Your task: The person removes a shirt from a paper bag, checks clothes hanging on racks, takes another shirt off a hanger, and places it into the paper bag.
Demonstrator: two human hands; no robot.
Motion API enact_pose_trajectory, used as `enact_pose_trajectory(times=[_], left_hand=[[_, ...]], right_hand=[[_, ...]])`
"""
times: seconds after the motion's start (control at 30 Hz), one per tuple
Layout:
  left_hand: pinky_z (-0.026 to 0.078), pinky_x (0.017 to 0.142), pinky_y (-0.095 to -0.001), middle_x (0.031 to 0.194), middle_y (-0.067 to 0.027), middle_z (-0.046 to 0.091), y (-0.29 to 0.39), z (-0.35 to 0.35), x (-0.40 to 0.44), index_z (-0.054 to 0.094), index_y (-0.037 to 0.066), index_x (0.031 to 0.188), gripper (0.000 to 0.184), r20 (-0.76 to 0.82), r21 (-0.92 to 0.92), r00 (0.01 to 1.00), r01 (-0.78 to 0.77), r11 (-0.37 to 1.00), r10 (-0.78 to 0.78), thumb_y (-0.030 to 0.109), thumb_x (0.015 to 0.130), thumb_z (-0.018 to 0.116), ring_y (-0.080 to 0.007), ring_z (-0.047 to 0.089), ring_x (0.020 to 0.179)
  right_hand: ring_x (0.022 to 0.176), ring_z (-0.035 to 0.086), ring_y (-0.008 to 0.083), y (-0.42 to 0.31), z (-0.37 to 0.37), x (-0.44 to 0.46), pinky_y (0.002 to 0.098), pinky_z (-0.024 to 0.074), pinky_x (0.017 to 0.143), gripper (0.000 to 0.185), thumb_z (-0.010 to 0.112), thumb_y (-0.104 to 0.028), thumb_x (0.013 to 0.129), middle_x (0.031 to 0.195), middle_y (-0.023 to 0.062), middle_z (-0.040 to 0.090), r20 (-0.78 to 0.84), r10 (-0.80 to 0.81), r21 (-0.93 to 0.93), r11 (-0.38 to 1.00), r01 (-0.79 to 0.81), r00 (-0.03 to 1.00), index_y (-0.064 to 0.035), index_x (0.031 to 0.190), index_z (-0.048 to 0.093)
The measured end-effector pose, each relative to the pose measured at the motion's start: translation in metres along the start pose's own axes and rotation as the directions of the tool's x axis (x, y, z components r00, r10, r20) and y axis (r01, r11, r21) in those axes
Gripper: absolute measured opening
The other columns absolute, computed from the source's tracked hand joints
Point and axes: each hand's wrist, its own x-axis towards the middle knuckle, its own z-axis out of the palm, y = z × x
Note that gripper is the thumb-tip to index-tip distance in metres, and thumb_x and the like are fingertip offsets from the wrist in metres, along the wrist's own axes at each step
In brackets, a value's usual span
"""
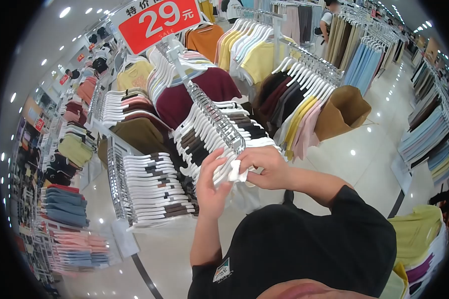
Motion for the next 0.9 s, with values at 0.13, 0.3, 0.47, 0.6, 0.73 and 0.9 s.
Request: enact_pose_trajectory(times=[0.13, 0.3, 0.47, 0.6, 0.73, 0.9], left_hand=[[0.044, 0.102, -0.0378, 0.132, -0.0157, 0.059, -0.006, 0.006, -0.027, 0.056, 0.001, 0.133, 0.069, -0.079, 0.104, 0.983, 0.172, 0.98, -0.164, 0.039, 0.083, 0.083, -0.0229, 0.056, 0.121], [0.051, 0.08, -0.0306, 0.098, -0.0059, 0.07, -0.011, 0.008, -0.049, 0.067, -0.002, 0.117, 0.042, -0.068, 0.238, 0.897, 0.44, 0.866, -0.437, 0.022, 0.086, 0.082, -0.0125, 0.062, 0.089], [0.05, 0.075, -0.0276, 0.093, -0.003, 0.071, 0.004, -0.003, -0.052, 0.069, -0.002, 0.112, 0.023, -0.121, 0.052, 0.913, 0.397, 0.916, -0.389, 0.01, 0.092, 0.072, -0.0089, 0.061, 0.084], [0.048, 0.09, -0.0291, 0.116, -0.005, 0.068, 0.009, -0.008, -0.055, 0.06, -0.003, 0.13, 0.038, -0.025, -0.118, 0.921, 0.383, 0.916, -0.388, 0.012, 0.096, 0.067, -0.0108, 0.06, 0.102], [0.043, 0.103, -0.0323, 0.133, -0.0072, 0.059, -0.024, -0.029, -0.072, 0.045, -0.003, 0.145, 0.055, 0.165, -0.298, 0.854, 0.521, 0.8, -0.494, 0.023, 0.101, 0.062, -0.0131, 0.054, 0.12], [0.042, 0.107, -0.0377, 0.139, -0.0101, 0.055, -0.055, -0.027, -0.093, 0.04, -0.001, 0.148, 0.071, 0.507, -0.151, 0.721, 0.613, 0.775, -0.472, 0.029, 0.093, 0.073, -0.0197, 0.051, 0.129]], right_hand=[[0.074, 0.067, 0.0276, -0.001, -0.007, 0.011, 0.0327, 0.0518, 0.062, 0.018, 0.074, 0.001, 0.073, 0.089, 0.0087, 0.069, -0.041, -0.078, 0.016, 0.997, 0.079, 0.996, -0.0063, 0.088, 0.066], [0.074, 0.068, 0.0253, -0.002, -0.01, 0.031, 0.0314, 0.0523, 0.062, 0.021, 0.076, 0.004, 0.07, 0.088, 0.0106, 0.069, -0.025, -0.193, -0.005, 0.981, 0.193, 0.981, -0.0039, 0.087, 0.067], [0.077, 0.067, 0.0302, -0.005, -0.016, 0.046, 0.0366, 0.0525, 0.068, 0.022, 0.072, 0.004, 0.068, 0.085, 0.012, 0.067, -0.06, -0.234, -0.06, 0.971, 0.23, 0.97, -0.0026, 0.088, 0.067], [0.075, 0.065, 0.0291, -0.002, -0.012, 0.049, 0.0338, 0.051, 0.067, 0.02, 0.068, 0.004, 0.074, 0.084, 0.013, 0.064, -0.018, -0.066, 0.027, 0.997, 0.067, 0.998, -0.0007, 0.093, 0.065], [0.071, 0.061, 0.0219, -0.011, -0.015, 0.05, 0.0298, 0.0488, 0.063, 0.019, 0.067, 0.006, 0.077, 0.087, 0.0108, 0.062, -0.033, -0.112, 0.09, 0.989, 0.115, 0.993, -0.0014, 0.095, 0.065], [0.072, 0.06, 0.0176, -0.012, 0.002, 0.052, 0.0259, 0.0466, 0.059, 0.021, 0.068, 0.007, 0.077, 0.088, 0.0087, 0.063, -0.011, -0.131, 0.157, 0.979, 0.131, 0.991, -0.0015, 0.096, 0.066]])
